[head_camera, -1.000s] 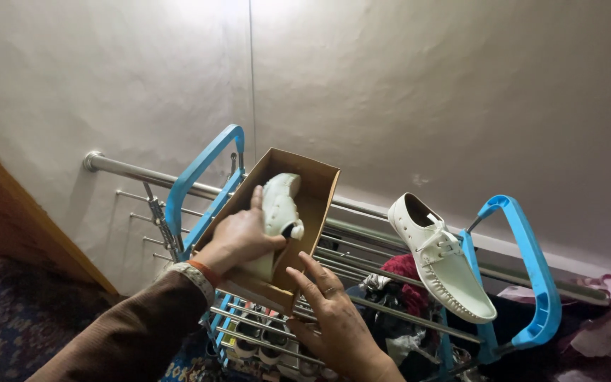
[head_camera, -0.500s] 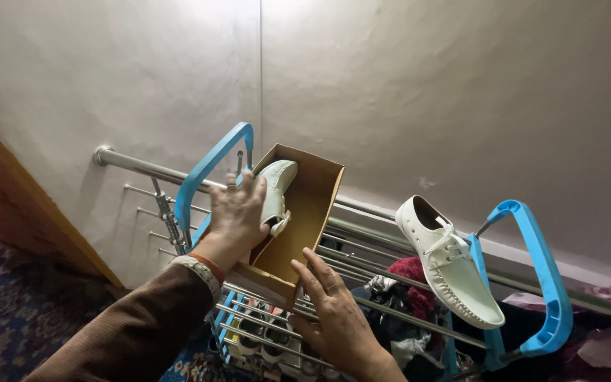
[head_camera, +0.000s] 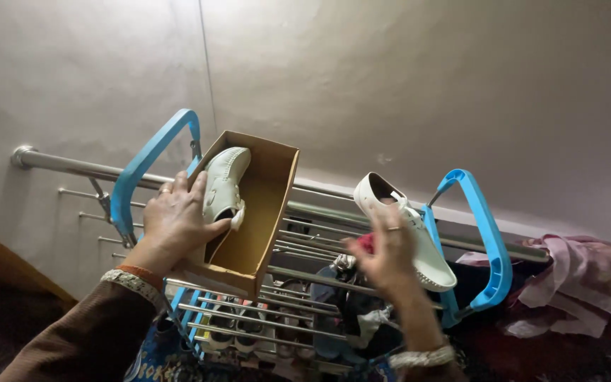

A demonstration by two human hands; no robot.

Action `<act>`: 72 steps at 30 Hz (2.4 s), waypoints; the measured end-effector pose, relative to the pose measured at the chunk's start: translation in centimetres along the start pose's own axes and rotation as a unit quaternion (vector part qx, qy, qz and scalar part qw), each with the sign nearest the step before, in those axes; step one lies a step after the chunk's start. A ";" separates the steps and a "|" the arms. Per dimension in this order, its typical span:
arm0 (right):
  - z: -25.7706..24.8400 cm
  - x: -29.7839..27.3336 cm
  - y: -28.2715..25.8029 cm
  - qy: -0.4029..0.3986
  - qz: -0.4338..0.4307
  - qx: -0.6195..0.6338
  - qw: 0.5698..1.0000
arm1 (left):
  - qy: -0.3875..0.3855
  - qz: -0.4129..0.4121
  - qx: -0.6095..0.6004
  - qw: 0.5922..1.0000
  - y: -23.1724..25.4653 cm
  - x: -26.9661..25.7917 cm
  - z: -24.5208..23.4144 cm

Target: The recorder cleans a pair of white shoes with a cloth and packs them back into a box with stuffing paper and plastic wrap.

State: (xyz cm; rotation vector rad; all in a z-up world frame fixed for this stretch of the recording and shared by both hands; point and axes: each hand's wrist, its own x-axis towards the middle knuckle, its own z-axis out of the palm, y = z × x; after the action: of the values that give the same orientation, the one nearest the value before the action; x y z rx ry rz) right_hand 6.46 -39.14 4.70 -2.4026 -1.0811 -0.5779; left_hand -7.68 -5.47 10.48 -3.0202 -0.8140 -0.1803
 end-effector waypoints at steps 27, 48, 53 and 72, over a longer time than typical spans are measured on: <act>-4.4 4.7 -5.5 0.022 0.141 0.229 0.963 | 0.104 0.141 -0.574 0.800 2.6 -1.6 -0.5; -4.7 13.3 -4.2 -0.153 0.014 0.491 0.857 | 0.074 0.156 -0.858 0.484 0.0 -4.4 -3.6; -9.5 14.0 -4.9 -0.025 0.057 0.395 0.917 | 0.100 0.165 -0.864 0.466 -2.8 -4.0 -2.8; -11.5 12.8 -13.6 0.265 -0.215 -0.012 0.940 | 0.099 0.172 -0.596 0.778 2.2 -3.7 -3.2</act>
State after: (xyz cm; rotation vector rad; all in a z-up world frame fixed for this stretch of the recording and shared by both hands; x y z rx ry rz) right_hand 1.53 -29.77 23.87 -1.8463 -1.3392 -1.3000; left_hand -10.06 -9.37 13.30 -4.0047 -0.0080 -1.4891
